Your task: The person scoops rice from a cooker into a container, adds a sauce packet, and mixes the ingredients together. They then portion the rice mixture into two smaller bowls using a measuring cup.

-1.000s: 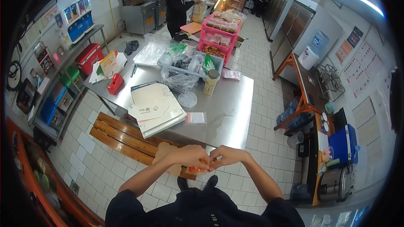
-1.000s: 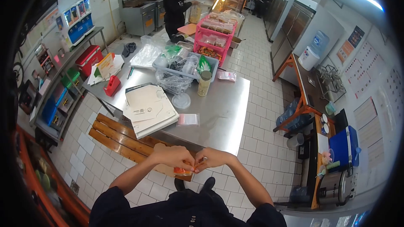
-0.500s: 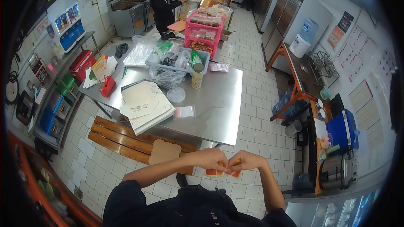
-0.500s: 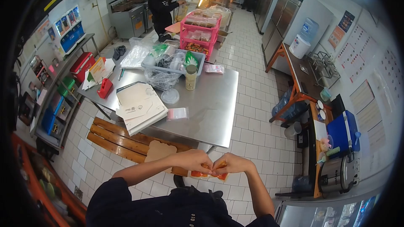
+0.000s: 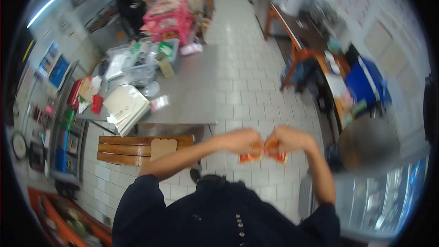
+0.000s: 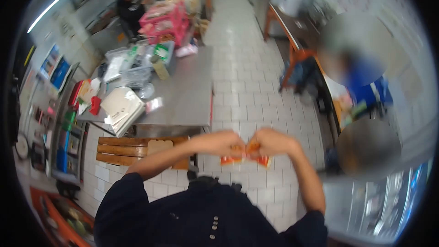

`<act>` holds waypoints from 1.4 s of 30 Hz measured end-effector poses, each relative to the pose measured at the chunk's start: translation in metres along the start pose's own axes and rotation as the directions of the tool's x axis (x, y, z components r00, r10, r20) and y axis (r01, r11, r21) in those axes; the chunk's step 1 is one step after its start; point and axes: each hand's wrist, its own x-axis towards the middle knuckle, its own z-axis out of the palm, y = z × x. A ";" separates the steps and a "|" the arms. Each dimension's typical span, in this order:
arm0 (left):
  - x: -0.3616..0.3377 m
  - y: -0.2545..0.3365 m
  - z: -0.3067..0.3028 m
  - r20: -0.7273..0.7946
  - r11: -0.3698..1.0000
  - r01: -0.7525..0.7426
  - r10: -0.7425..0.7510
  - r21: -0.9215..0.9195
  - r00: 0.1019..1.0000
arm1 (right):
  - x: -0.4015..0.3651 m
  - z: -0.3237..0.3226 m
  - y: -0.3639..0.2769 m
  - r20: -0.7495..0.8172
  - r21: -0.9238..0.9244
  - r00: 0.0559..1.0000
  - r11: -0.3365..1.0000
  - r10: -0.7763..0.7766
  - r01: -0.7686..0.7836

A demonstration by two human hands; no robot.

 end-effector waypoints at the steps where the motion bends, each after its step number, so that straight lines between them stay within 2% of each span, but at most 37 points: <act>1: 0.018 0.002 0.000 0.048 0.998 -0.016 0.019 -0.063 0.999 | -0.013 -0.001 0.015 -0.011 0.031 1.000 1.000 -0.004 0.005; 2: 0.035 0.004 -0.002 0.045 0.992 -0.128 0.129 -0.012 0.991 | -0.030 -0.011 0.011 -0.019 0.076 0.999 0.997 0.036 -0.035; 3: 0.049 0.009 0.001 0.078 0.999 -0.041 0.040 0.011 0.996 | -0.042 -0.011 0.020 -0.034 0.056 0.998 0.997 0.058 -0.057; 4: 0.065 0.008 0.006 0.095 0.997 -0.036 0.043 -0.074 0.995 | -0.053 -0.009 0.031 -0.007 0.209 0.995 0.974 0.096 -0.093; 5: 0.075 0.018 0.007 0.119 0.991 -0.035 0.050 -0.127 0.992 | -0.066 -0.012 0.033 -0.035 0.218 0.994 0.971 0.107 -0.096; 9: 0.121 0.035 -0.001 0.197 0.994 -0.030 0.050 -0.105 0.979 | -0.109 -0.015 0.052 -0.253 0.083 0.966 0.996 0.051 -0.031; 13: 0.161 0.028 0.007 0.128 0.893 -0.074 0.145 -0.444 0.981 | -0.142 -0.013 0.077 -0.448 0.083 0.892 0.996 0.065 -0.031; 16: 0.191 0.029 0.003 0.147 0.878 -0.032 0.116 -0.478 0.982 | -0.156 -0.019 0.092 -0.539 -0.028 0.841 0.997 0.048 -0.075; 18: 0.215 0.025 0.003 0.072 0.936 -0.064 0.094 -0.347 0.993 | -0.160 -0.022 0.115 -0.609 -0.131 0.793 0.988 -0.010 -0.088; 19: 0.227 0.025 0.003 0.030 0.964 -0.088 0.099 -0.250 0.995 | -0.164 -0.030 0.122 -0.586 -0.131 0.809 0.979 0.051 -0.158; 20: 0.240 0.027 0.003 -0.011 0.982 -0.113 0.112 -0.150 0.994 | -0.166 -0.039 0.135 -0.500 -0.022 0.855 0.984 0.141 -0.175; 21: 0.252 0.029 0.006 -0.112 0.976 -0.187 0.175 -0.111 0.978 | -0.168 -0.050 0.150 -0.401 0.088 0.889 0.975 0.221 -0.203; 22: 0.265 0.028 0.005 -0.120 0.981 -0.179 0.169 -0.078 0.978 | -0.170 -0.058 0.163 -0.290 0.200 0.913 0.951 0.287 -0.236; 23: 0.280 0.025 0.003 -0.130 0.984 -0.171 0.164 -0.047 0.978 | -0.170 -0.066 0.175 -0.275 0.213 0.907 0.940 0.318 -0.265; 24: 0.295 0.022 0.000 -0.145 0.986 -0.164 0.160 -0.017 0.976 | -0.170 -0.076 0.188 -0.257 0.221 0.902 0.930 0.347 -0.295; 28: 0.367 0.001 -0.010 -0.353 0.912 -0.315 0.395 0.263 0.848 | -0.167 -0.130 0.236 -0.172 0.104 0.847 0.864 0.503 -0.493; 31: 0.419 -0.009 -0.021 -0.367 0.909 -0.290 0.391 0.300 0.844 | -0.167 -0.167 0.276 -0.070 0.086 0.784 0.787 0.616 -0.611; 32: 0.436 -0.011 -0.028 -0.369 0.906 -0.296 0.398 0.301 0.840 | -0.168 -0.177 0.289 -0.111 0.037 0.785 0.792 0.610 -0.610; 34: 0.463 -0.014 -0.041 -0.337 0.926 -0.329 0.375 0.187 0.864 | -0.171 -0.187 0.312 -0.173 -0.052 0.793 0.798 0.585 -0.600; 37: 0.499 -0.023 -0.063 -0.273 0.939 -0.340 0.339 0.046 0.900 | -0.177 -0.205 0.333 -0.341 0.007 0.757 0.807 0.557 -0.591; 40: 0.528 -0.028 -0.085 -0.221 0.929 -0.348 0.316 -0.126 0.923 | -0.176 -0.230 0.342 -0.370 -0.003 0.711 0.765 0.598 -0.644; 42: 0.547 -0.036 -0.093 -0.210 0.886 -0.363 0.311 -0.288 0.927 | -0.178 -0.235 0.355 -0.433 -0.070 0.707 0.762 0.558 -0.644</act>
